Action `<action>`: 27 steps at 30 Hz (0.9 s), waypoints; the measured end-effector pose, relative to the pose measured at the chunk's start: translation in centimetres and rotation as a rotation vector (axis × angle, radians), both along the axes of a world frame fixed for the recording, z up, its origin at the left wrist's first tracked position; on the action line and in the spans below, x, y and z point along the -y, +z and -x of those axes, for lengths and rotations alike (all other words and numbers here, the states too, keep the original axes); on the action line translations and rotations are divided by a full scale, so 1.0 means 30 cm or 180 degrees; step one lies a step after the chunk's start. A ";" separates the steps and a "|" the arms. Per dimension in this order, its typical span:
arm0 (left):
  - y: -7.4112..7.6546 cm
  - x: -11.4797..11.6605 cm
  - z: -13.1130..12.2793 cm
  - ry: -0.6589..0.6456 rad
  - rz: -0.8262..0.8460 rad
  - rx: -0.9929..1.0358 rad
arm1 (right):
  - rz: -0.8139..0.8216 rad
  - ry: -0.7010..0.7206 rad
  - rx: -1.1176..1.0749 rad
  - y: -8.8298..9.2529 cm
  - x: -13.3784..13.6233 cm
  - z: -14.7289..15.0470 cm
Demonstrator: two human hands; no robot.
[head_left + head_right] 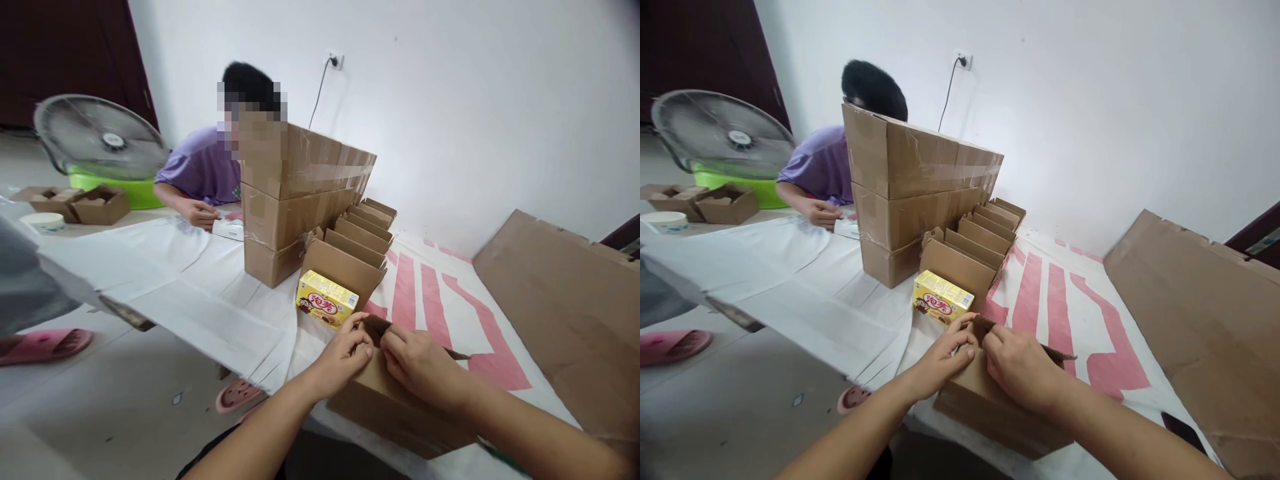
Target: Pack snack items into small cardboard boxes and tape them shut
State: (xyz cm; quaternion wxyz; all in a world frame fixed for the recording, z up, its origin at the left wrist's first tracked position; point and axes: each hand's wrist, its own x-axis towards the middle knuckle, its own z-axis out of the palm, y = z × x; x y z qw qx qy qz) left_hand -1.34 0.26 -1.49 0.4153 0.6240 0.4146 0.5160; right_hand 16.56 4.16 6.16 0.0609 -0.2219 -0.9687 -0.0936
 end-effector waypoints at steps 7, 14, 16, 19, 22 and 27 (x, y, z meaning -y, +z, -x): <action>-0.001 0.002 0.007 -0.0002 -0.0024 -0.0178 | 0.0476 -0.0612 -0.1589 0.043 0.040 -0.137; 0.000 0.002 0.010 0.0119 -0.0107 -0.0407 | -0.0013 -0.1461 -0.1486 -0.076 0.131 -0.546; -0.004 0.002 0.012 0.0154 -0.0138 -0.0497 | -0.0052 -0.1770 -0.1217 -0.148 0.172 -0.669; -0.016 -0.003 0.017 0.0264 -0.0268 -0.0594 | 0.0003 -0.2154 -0.0799 -0.247 0.248 -0.807; -0.033 -0.014 0.023 0.0415 -0.0347 -0.0695 | 0.0118 -0.2466 -0.0469 -0.321 0.321 -0.877; -0.051 -0.026 0.028 0.0530 -0.0414 -0.0823 | -0.0112 -0.2613 -0.0046 -0.422 0.396 -0.905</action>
